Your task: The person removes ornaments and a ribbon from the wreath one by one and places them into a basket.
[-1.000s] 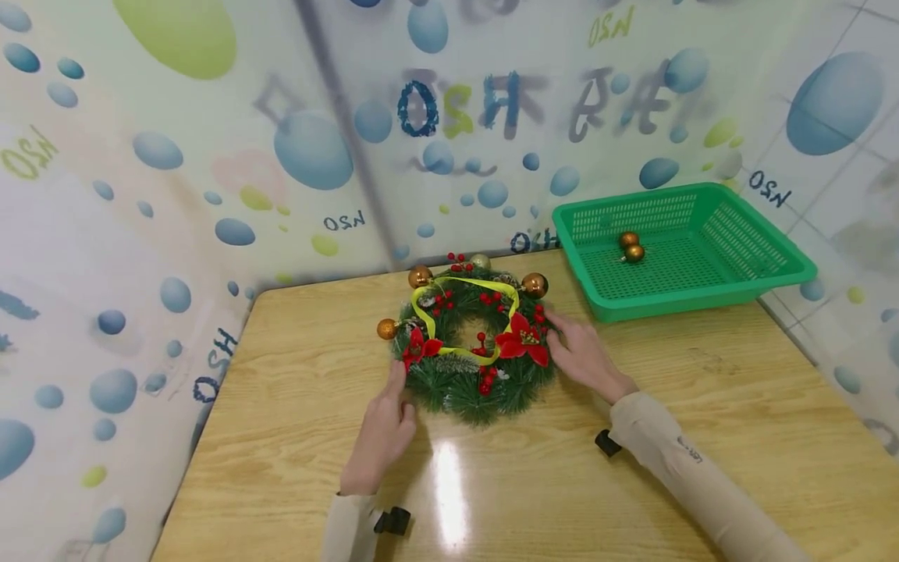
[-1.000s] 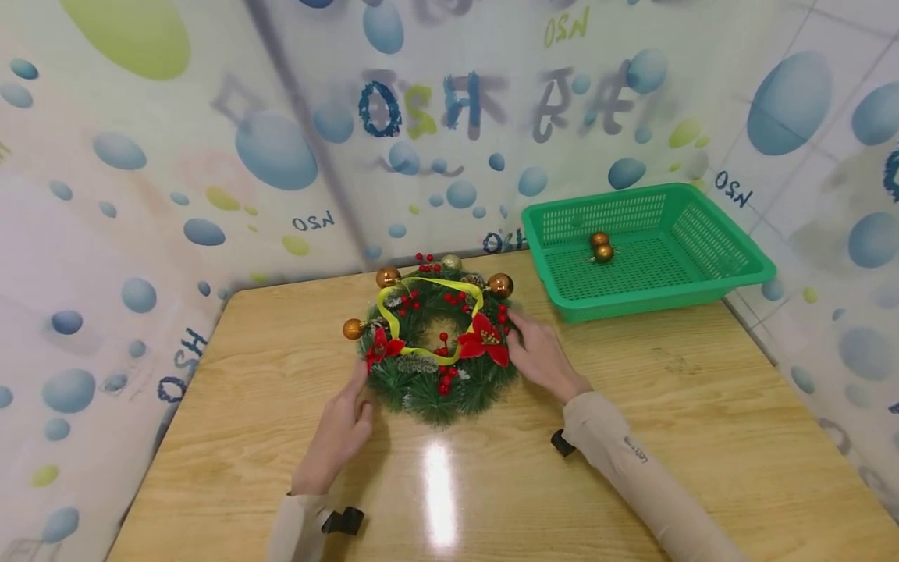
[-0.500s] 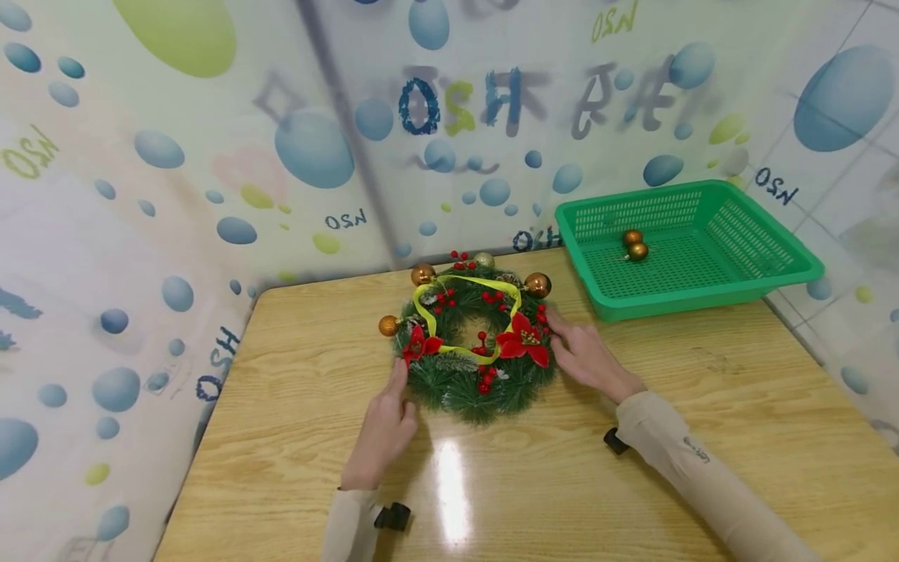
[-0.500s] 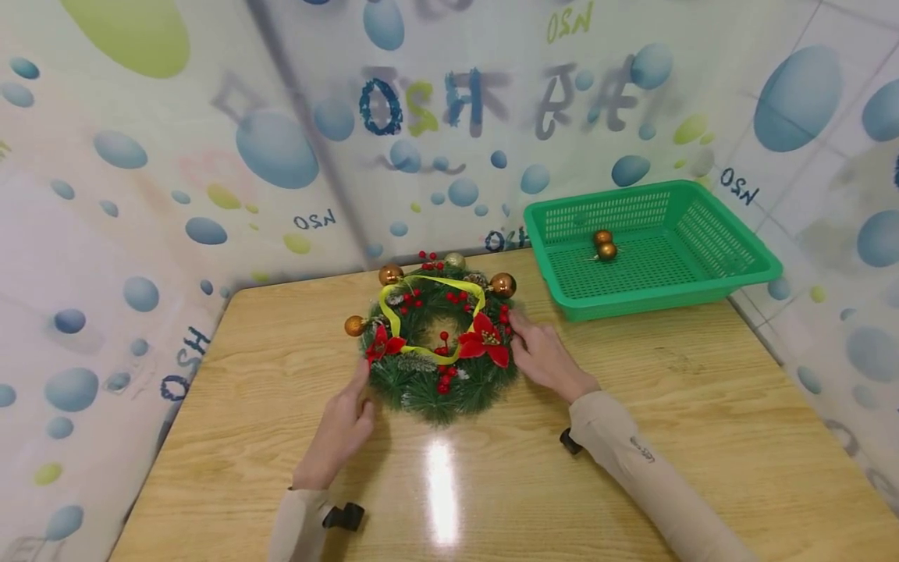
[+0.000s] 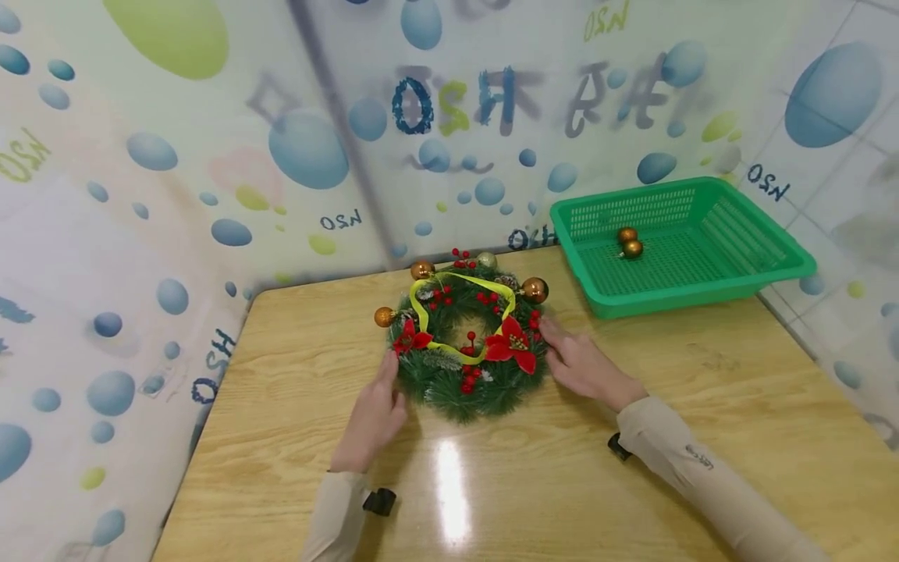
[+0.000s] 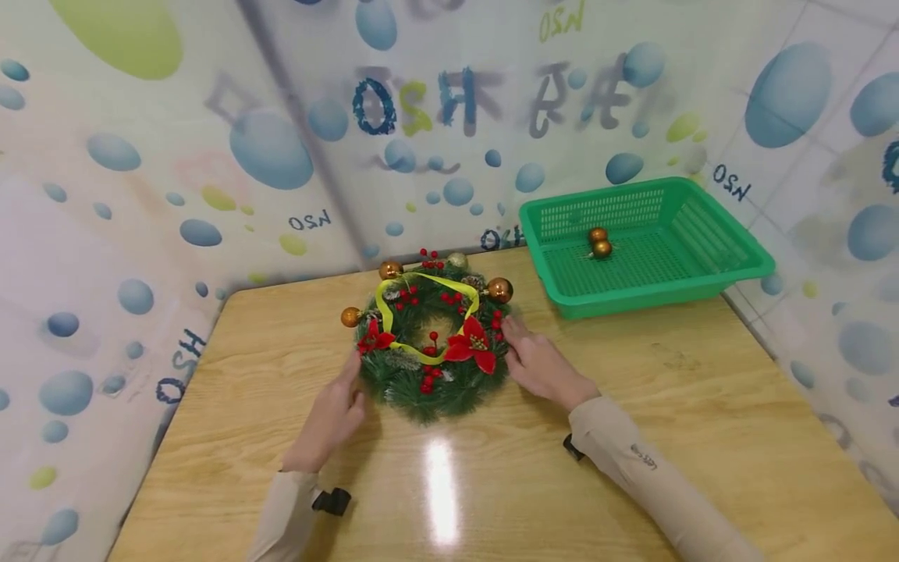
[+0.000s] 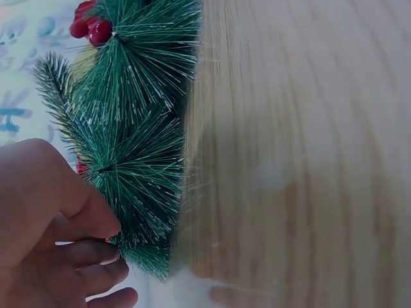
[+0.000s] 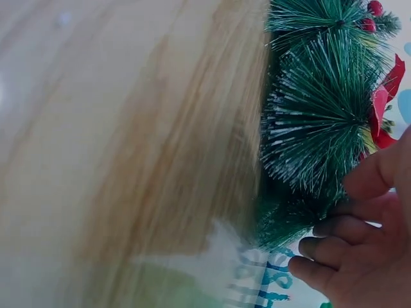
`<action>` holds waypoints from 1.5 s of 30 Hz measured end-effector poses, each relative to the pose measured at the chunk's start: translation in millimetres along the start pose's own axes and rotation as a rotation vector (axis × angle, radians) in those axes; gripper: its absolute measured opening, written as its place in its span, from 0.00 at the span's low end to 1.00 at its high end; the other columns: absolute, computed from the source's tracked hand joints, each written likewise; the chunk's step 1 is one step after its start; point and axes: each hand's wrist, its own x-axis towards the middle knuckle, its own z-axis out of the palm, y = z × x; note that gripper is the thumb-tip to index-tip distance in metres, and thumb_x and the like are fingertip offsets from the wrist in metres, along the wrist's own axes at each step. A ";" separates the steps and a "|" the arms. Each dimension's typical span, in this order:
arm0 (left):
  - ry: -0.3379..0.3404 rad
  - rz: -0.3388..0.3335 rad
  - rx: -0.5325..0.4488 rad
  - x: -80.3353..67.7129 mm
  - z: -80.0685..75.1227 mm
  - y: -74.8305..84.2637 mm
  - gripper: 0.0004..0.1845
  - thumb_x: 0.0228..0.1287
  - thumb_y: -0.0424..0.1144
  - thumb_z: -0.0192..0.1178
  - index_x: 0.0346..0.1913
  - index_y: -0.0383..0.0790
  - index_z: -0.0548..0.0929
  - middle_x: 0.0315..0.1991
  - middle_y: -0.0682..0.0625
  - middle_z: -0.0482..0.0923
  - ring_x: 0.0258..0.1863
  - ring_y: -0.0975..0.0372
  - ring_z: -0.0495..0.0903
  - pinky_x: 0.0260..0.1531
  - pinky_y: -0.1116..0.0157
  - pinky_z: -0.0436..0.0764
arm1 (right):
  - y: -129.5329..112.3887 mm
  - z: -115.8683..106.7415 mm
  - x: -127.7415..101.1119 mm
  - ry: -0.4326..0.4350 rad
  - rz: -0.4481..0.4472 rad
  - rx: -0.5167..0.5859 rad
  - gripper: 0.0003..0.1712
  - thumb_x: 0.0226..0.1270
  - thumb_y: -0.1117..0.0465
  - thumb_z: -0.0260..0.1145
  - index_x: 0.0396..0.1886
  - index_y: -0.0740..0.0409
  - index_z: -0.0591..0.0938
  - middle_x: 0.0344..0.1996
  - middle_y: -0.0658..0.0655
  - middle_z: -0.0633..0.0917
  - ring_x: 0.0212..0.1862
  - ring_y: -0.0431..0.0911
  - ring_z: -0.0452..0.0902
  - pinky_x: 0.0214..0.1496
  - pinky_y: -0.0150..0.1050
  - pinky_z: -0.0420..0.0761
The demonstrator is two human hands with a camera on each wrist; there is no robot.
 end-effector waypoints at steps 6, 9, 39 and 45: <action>-0.016 -0.023 0.010 8.0 -8.0 -4.6 0.42 0.66 0.28 0.53 0.80 0.33 0.48 0.82 0.37 0.46 0.15 0.66 0.61 0.30 0.67 0.78 | -5.9 0.3 -4.1 -0.022 -0.073 -0.062 0.31 0.69 0.69 0.53 0.70 0.80 0.65 0.71 0.80 0.64 0.37 0.60 0.84 0.67 0.61 0.75; -0.020 -0.028 -0.007 11.0 -11.4 -5.3 0.42 0.66 0.27 0.52 0.80 0.33 0.48 0.81 0.37 0.46 0.13 0.67 0.59 0.24 0.69 0.73 | -9.8 0.5 -7.5 -0.051 -0.066 -0.075 0.31 0.70 0.68 0.54 0.71 0.80 0.65 0.72 0.79 0.63 0.62 0.70 0.77 0.69 0.60 0.73; -0.097 0.006 -0.046 36.9 -20.3 -23.9 0.42 0.69 0.29 0.49 0.82 0.38 0.45 0.82 0.40 0.46 0.16 0.64 0.65 0.42 0.60 0.76 | -37.3 11.0 -40.0 -0.047 -0.046 -0.092 0.31 0.71 0.67 0.55 0.71 0.78 0.66 0.72 0.77 0.66 0.72 0.69 0.64 0.71 0.62 0.70; -0.103 0.030 -0.051 42.7 -21.3 -24.2 0.42 0.69 0.30 0.51 0.82 0.39 0.44 0.74 0.35 0.65 0.18 0.64 0.67 0.32 0.64 0.76 | -40.4 12.8 -45.4 -0.003 -0.048 -0.073 0.30 0.71 0.68 0.56 0.70 0.78 0.68 0.71 0.77 0.67 0.72 0.69 0.66 0.70 0.61 0.71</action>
